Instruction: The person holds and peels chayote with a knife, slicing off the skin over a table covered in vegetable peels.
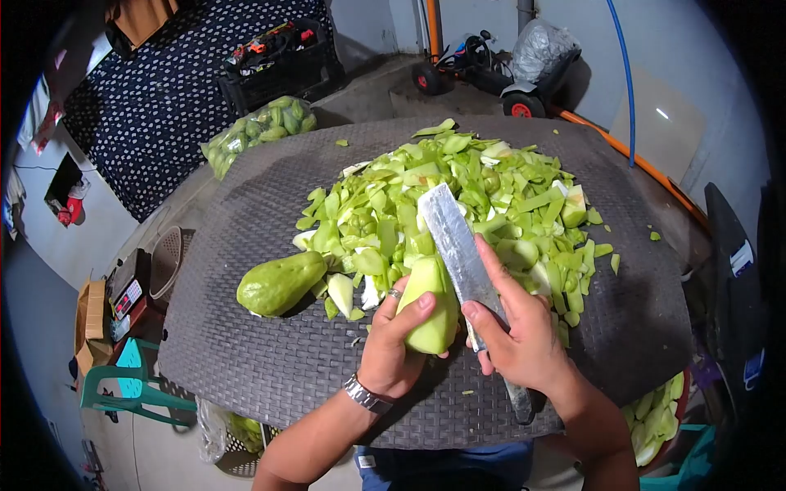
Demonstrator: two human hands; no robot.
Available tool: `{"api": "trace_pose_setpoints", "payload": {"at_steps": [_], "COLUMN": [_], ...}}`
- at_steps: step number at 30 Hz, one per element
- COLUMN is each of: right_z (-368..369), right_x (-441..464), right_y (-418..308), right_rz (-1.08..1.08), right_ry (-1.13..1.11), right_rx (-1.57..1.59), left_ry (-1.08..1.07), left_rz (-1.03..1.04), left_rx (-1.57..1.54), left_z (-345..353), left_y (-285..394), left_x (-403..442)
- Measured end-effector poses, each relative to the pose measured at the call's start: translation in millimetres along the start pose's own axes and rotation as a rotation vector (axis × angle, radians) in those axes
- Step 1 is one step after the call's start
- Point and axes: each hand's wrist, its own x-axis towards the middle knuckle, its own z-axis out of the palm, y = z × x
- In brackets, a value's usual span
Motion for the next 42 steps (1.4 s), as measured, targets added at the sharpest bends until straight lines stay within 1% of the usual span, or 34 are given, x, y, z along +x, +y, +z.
{"api": "trace_pose_setpoints", "payload": {"at_steps": [5,7,8,10,11,13,14,16,17,19,29,38,42], "right_z": [-4,-4,-3,-2,-2,-2,-1,-1,-3,-3,-3,-4,-6], "right_x": [-1,-1,0,0,-1,-2,-2,-2,-2,-3,-5,-6,-5], "right_y": [-6,-2,5,7,3,3,8,7,-2,-7,-16,-18,-15], "right_rz": [0.093,0.049,-0.008,-0.024,0.017,0.029,-0.002,0.034,0.102,0.167,0.223,0.262,0.289], "right_ry": [-0.027,-0.019,-0.006,-0.009,-0.024,-0.039,-0.039,-0.065,-0.091,-0.114,-0.176,-0.245,-0.267], "right_rx": [0.030,-0.007,-0.040,-0.061,-0.047,-0.044,-0.053,-0.039,-0.015,0.031,0.093,0.125,0.144], "left_ry": [0.016,0.018,0.019,0.025,0.028,0.021,0.018,0.010,0.005,-0.007,0.023,0.028,0.057], "left_rz": [0.004,0.012,0.015,0.028,0.034,0.030,0.028,0.029,0.029,0.020,0.035,0.013,-0.013], "left_rx": [0.036,0.058,0.068,0.062,0.060,0.052,0.047,0.045,0.044,0.049,0.041,0.099,0.060], "left_z": [1,0,0,-1,-2,-3,-3,-4,-5,-7,-8,-7,-5], "left_y": [1,1,1,-1,-1,0,1,1,1,1,1,3,0], "left_x": [-1,-1,-1,0,0,0,0,0,1,2,1,1,2]}}
